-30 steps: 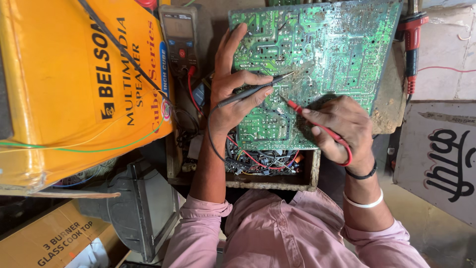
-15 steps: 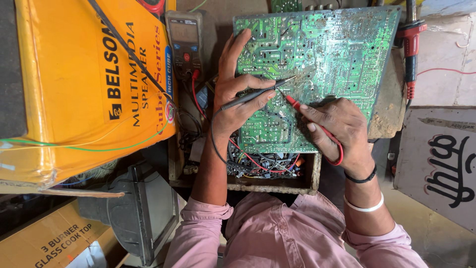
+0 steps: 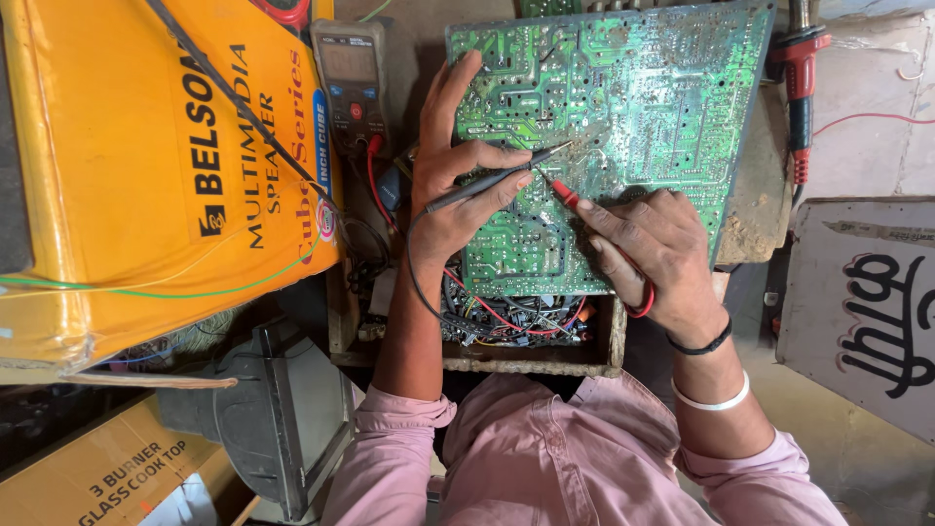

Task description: The person holds a green circuit board and uses multimeter probes to test various points on the board. The person moves the probes across different solder joints and components while keeping the board steady with the other hand.

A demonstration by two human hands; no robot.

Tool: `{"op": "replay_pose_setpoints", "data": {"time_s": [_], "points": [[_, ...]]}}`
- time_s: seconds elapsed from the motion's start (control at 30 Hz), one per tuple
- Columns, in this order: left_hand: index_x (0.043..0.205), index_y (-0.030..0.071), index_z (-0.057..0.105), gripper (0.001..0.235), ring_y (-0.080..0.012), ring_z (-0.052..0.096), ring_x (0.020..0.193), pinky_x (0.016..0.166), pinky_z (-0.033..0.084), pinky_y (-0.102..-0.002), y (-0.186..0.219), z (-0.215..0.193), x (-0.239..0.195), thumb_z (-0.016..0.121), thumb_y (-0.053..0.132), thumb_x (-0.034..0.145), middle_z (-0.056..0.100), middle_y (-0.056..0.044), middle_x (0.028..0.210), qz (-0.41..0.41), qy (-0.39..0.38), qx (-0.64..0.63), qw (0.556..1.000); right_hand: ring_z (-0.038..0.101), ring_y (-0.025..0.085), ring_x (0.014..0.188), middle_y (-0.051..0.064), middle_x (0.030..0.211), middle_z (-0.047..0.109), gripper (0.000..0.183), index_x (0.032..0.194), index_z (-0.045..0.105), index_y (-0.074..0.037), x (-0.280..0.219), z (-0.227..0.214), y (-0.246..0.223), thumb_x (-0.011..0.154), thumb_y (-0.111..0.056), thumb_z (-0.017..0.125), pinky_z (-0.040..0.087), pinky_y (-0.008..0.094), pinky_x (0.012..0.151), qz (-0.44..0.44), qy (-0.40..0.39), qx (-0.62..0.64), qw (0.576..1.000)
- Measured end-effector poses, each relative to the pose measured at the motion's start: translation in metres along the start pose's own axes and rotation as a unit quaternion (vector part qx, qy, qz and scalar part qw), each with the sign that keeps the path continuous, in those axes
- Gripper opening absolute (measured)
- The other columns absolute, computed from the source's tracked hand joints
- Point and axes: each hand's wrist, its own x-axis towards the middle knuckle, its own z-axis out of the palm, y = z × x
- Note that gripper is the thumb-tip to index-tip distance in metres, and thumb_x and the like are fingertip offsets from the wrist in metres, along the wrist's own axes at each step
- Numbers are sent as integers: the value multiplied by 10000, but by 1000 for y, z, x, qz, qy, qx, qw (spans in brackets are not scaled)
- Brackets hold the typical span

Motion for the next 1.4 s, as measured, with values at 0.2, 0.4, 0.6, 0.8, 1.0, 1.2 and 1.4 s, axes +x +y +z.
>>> {"op": "replay_pose_setpoints", "data": {"time_s": [0.2, 0.4, 0.6, 0.8, 1.0, 1.2, 1.4], "points": [[1019, 171, 830, 133, -259, 239, 1607, 1318, 218, -420, 1, 0, 1, 905, 176, 909, 314, -32, 1672, 4, 4, -6, 1000, 574, 265, 838, 67, 944, 679, 341, 1270, 726, -65, -1, 1, -1, 932, -110, 729, 428, 402, 809, -3, 3, -15, 1000], [1014, 162, 825, 126, -271, 248, 1607, 1308, 232, -418, 3, 0, 2, 899, 178, 913, 319, -53, 1669, 4, 5, -2, 1000, 582, 266, 857, 66, 953, 682, 326, 1274, 724, -67, -1, 0, -3, 954, -125, 715, 428, 400, 816, -1, 2, -15, 1000], [1009, 156, 825, 130, -280, 248, 1603, 1355, 232, -430, 4, 0, 2, 903, 180, 907, 322, -69, 1666, 9, 8, 10, 1000, 578, 265, 853, 63, 939, 674, 326, 1276, 725, -71, -2, 1, -4, 956, -133, 716, 422, 400, 811, -1, 3, -22, 1000], [1021, 142, 827, 134, -288, 265, 1603, 1298, 226, -411, 6, -2, 1, 893, 163, 907, 326, -67, 1669, 5, 3, -7, 1000, 577, 265, 794, 73, 846, 651, 293, 1202, 757, -50, -10, 4, 6, 924, -141, 746, 438, 391, 762, 14, 17, 8, 1000], [996, 141, 831, 116, -284, 242, 1613, 1321, 197, -444, 5, 1, -2, 886, 186, 905, 337, -62, 1673, -13, 6, -6, 1000, 615, 224, 725, 111, 882, 685, 163, 1036, 744, 7, -27, 10, 16, 982, -143, 707, 478, 324, 704, 70, 236, 112, 963], [992, 166, 827, 131, -277, 226, 1619, 1322, 222, -462, 2, 2, -5, 886, 259, 921, 336, -40, 1673, -23, 12, -26, 999, 590, 230, 703, 124, 804, 641, 201, 958, 732, 32, -33, 16, 18, 960, -162, 678, 458, 319, 678, 71, 259, 92, 959], [988, 157, 830, 134, -277, 233, 1620, 1331, 186, -465, 1, 4, -4, 894, 248, 913, 339, -38, 1674, -18, 14, -7, 1000, 591, 220, 710, 116, 809, 644, 182, 969, 737, 18, -31, 14, 19, 967, -155, 681, 455, 316, 678, 86, 243, 96, 961]]}}
